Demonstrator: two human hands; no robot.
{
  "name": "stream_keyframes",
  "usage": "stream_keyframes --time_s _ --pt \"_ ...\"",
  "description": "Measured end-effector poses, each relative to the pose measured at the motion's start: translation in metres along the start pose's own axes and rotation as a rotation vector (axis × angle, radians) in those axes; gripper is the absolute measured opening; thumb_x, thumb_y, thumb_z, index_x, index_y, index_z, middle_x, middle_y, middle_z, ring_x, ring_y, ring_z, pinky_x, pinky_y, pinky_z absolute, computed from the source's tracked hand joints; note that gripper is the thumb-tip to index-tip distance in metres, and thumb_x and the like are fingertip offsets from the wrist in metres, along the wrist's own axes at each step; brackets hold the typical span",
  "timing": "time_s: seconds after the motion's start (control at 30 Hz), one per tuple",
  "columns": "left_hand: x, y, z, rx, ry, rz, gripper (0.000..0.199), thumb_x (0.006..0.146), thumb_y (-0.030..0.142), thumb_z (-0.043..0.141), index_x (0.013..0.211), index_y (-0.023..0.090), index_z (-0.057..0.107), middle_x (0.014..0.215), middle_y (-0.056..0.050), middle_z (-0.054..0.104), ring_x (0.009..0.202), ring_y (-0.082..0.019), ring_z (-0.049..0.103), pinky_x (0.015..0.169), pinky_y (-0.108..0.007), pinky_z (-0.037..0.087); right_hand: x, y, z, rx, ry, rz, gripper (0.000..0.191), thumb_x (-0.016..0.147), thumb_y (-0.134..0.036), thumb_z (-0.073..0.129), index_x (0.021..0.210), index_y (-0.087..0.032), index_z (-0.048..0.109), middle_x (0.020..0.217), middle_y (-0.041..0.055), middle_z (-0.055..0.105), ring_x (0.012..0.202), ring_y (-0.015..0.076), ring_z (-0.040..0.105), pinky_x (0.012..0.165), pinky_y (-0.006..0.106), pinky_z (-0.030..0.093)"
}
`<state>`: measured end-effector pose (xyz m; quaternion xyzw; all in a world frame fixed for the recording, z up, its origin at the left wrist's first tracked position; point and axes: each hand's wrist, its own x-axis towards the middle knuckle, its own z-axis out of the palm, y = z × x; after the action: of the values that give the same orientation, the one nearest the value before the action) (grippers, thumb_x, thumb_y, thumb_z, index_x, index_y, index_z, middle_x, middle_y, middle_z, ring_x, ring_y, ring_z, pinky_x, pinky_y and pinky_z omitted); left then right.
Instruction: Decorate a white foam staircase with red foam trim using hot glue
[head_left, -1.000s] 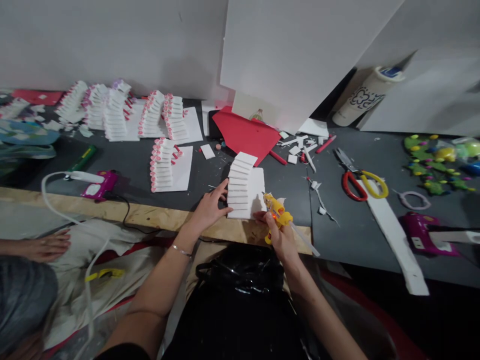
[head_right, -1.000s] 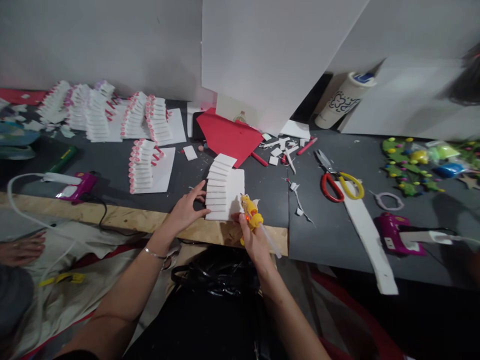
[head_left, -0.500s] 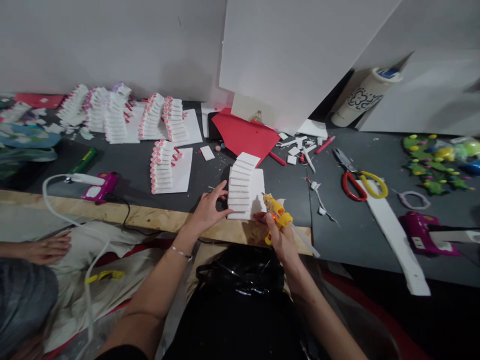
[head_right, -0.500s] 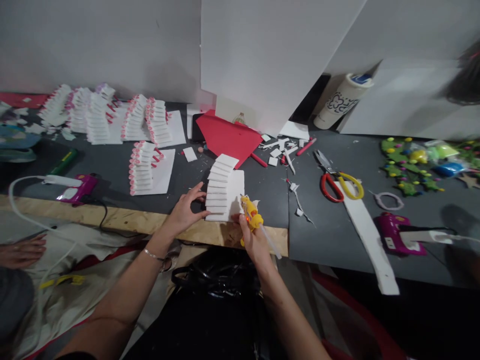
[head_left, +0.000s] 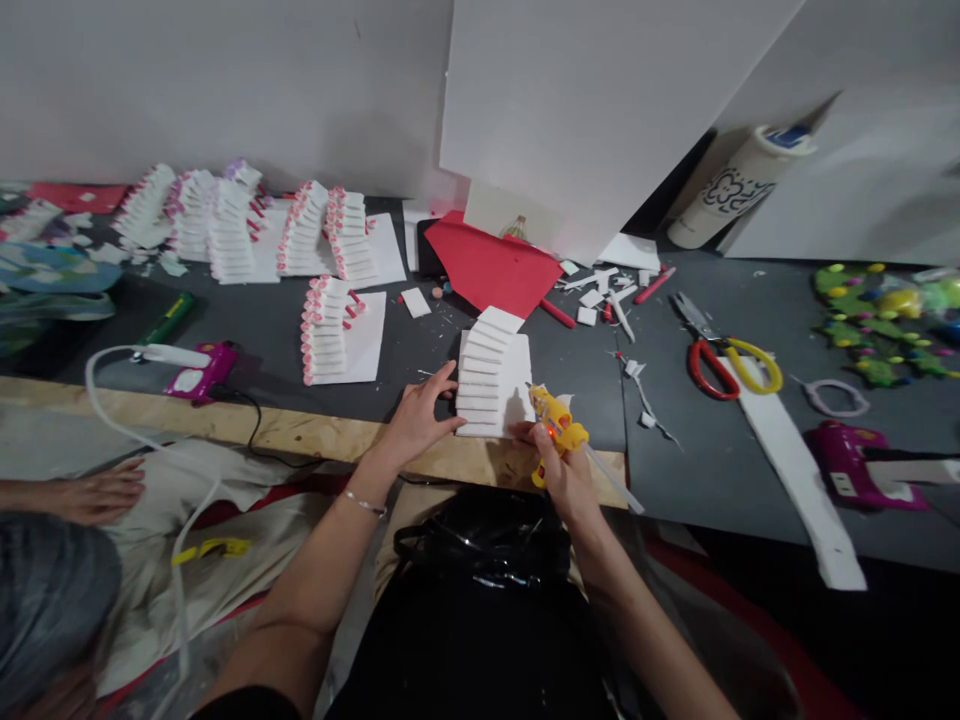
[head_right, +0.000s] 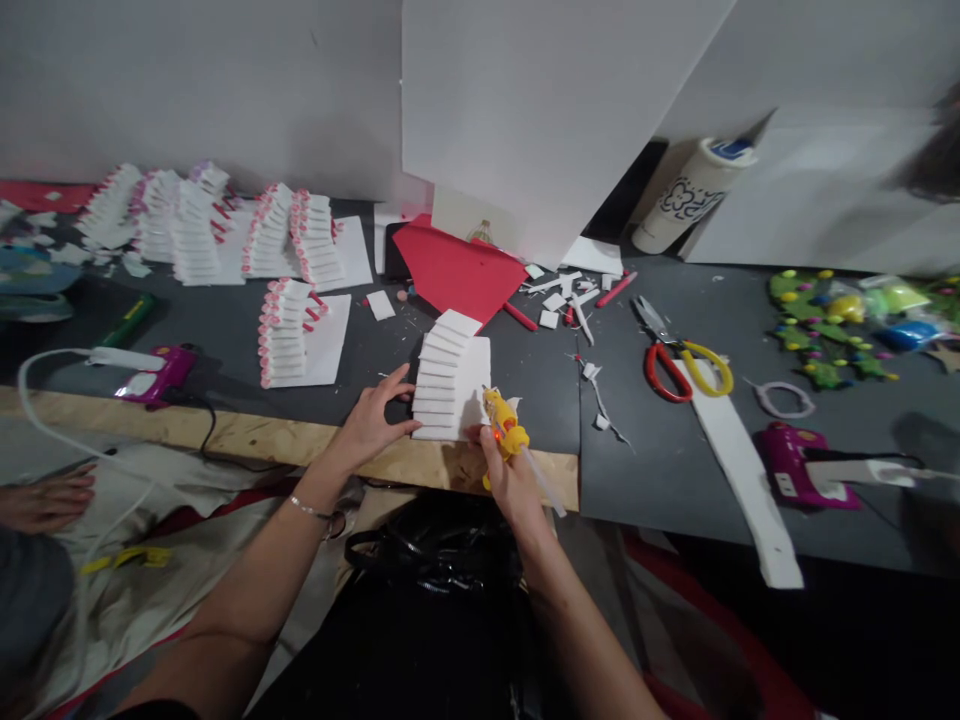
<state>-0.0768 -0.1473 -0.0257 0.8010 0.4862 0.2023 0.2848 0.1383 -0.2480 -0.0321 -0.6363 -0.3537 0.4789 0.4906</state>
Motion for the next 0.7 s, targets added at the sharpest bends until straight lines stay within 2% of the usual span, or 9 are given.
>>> stream_keyframes --time_s 0.23,0.47,0.7 --pt "0.0005 0.0001 -0.0003 0.005 -0.015 -0.015 0.086 0.079 0.029 0.078 0.151 0.026 0.03 0.129 -0.009 0.068 0.115 -0.026 0.064 0.103 -0.046 0.041 0.0006 0.001 0.0022 0.04 0.008 0.021 0.039 0.086 -0.061 0.056 0.094 -0.026 0.07 0.095 0.008 0.075 0.097 0.0281 0.07 0.087 0.045 0.058" --pt "0.0013 0.001 0.0011 0.001 0.0 0.006 0.086 0.079 0.027 0.077 0.151 0.027 0.031 0.128 -0.008 0.068 0.114 -0.026 0.065 0.102 -0.044 0.042 -0.0004 -0.0026 0.0033 0.067 0.022 0.025 0.044 0.083 -0.066 0.059 0.092 -0.024 0.071 0.096 0.0099 0.076 0.102 0.0312 0.07 0.091 0.048 0.057" --pt "0.003 0.0058 -0.0002 0.034 -0.016 -0.007 0.084 0.078 0.022 0.076 0.151 0.023 0.033 0.126 -0.011 0.068 0.122 -0.029 0.06 0.101 -0.047 0.041 -0.0001 -0.0059 0.0043 0.097 0.027 0.03 0.046 0.079 -0.068 0.062 0.089 -0.024 0.07 0.094 0.0088 0.077 0.097 0.0299 0.072 0.089 0.048 0.059"
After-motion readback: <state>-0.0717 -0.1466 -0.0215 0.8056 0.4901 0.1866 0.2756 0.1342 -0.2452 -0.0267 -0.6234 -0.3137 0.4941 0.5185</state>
